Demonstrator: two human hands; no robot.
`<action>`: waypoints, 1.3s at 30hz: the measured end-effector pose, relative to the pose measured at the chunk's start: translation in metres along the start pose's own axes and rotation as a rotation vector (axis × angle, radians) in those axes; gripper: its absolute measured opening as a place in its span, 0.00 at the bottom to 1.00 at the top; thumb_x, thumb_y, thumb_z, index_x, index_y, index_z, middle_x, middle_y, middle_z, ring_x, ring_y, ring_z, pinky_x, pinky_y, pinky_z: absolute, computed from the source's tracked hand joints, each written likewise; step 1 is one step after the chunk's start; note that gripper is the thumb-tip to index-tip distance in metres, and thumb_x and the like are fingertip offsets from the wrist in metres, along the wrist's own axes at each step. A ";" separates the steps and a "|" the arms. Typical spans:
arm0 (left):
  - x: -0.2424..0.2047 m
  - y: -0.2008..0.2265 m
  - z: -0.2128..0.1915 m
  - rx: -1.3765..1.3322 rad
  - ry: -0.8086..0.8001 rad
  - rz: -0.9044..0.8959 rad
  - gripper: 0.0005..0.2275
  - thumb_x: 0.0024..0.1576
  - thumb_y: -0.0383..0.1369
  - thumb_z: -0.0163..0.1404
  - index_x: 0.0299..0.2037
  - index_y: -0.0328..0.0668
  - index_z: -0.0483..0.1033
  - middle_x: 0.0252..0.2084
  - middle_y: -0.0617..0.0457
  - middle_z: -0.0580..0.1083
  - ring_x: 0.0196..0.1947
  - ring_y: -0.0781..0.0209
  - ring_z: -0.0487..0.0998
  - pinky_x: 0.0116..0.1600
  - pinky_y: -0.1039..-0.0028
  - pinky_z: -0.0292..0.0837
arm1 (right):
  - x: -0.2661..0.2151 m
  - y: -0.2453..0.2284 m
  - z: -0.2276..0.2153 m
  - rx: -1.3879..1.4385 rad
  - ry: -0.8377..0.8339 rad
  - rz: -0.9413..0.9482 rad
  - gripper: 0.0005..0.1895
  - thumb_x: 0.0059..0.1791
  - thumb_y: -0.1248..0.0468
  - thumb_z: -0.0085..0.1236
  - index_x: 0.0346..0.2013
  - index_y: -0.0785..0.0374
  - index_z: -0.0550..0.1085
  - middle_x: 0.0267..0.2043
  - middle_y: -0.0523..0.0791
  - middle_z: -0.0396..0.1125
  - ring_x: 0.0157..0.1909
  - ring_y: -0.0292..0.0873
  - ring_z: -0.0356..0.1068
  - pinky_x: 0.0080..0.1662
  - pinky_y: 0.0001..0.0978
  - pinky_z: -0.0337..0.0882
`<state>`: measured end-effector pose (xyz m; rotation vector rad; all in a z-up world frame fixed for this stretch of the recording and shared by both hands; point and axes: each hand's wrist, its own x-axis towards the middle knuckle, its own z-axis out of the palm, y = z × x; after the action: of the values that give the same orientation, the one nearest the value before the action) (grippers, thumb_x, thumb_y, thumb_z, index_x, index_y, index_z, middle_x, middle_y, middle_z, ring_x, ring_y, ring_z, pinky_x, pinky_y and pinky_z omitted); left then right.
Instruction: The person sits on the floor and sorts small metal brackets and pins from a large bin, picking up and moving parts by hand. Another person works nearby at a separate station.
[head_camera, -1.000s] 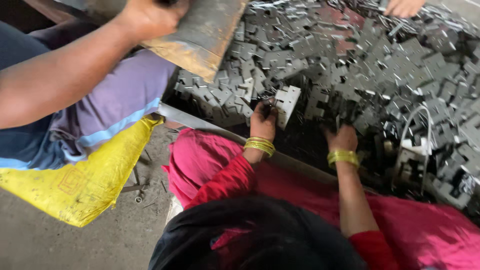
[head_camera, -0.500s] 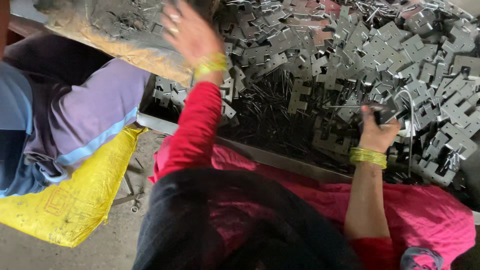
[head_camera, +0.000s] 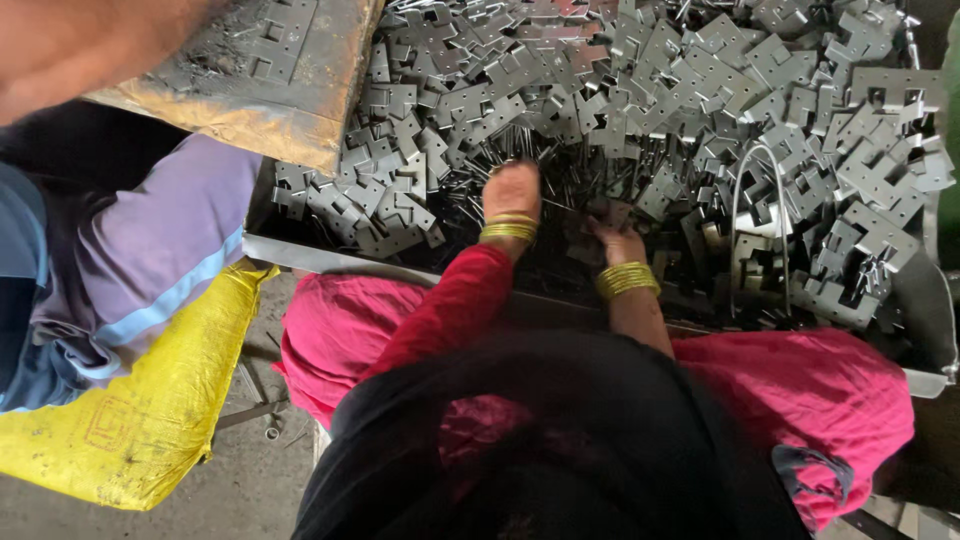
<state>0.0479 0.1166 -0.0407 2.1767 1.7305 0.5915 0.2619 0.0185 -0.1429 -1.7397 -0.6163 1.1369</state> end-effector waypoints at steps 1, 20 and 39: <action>-0.006 -0.008 -0.015 -0.213 0.083 -0.084 0.07 0.51 0.34 0.58 0.34 0.41 0.85 0.32 0.42 0.80 0.34 0.44 0.81 0.40 0.56 0.78 | -0.001 0.000 0.008 -0.078 0.036 0.049 0.37 0.44 0.46 0.70 0.57 0.70 0.73 0.53 0.49 0.72 0.51 0.45 0.71 0.53 0.37 0.70; -0.080 -0.054 0.005 -0.860 -0.035 -0.330 0.18 0.54 0.32 0.62 0.51 0.30 0.76 0.44 0.42 0.80 0.44 0.54 0.81 0.51 0.69 0.74 | -0.099 -0.098 -0.012 -1.577 -0.023 -0.670 0.17 0.46 0.60 0.65 0.46 0.61 0.74 0.56 0.55 0.66 0.56 0.57 0.69 0.52 0.48 0.73; -0.048 -0.084 -0.116 -0.951 0.278 -0.307 0.18 0.55 0.33 0.58 0.50 0.26 0.75 0.38 0.43 0.81 0.36 0.57 0.80 0.44 0.68 0.76 | -0.080 -0.069 0.011 -1.524 0.054 -0.814 0.05 0.50 0.66 0.57 0.39 0.61 0.75 0.43 0.50 0.69 0.46 0.52 0.71 0.43 0.44 0.72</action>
<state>-0.0898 0.0872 0.0141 1.1875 1.4017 1.3285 0.2220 -0.0102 -0.0486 -2.1842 -2.2516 -0.1631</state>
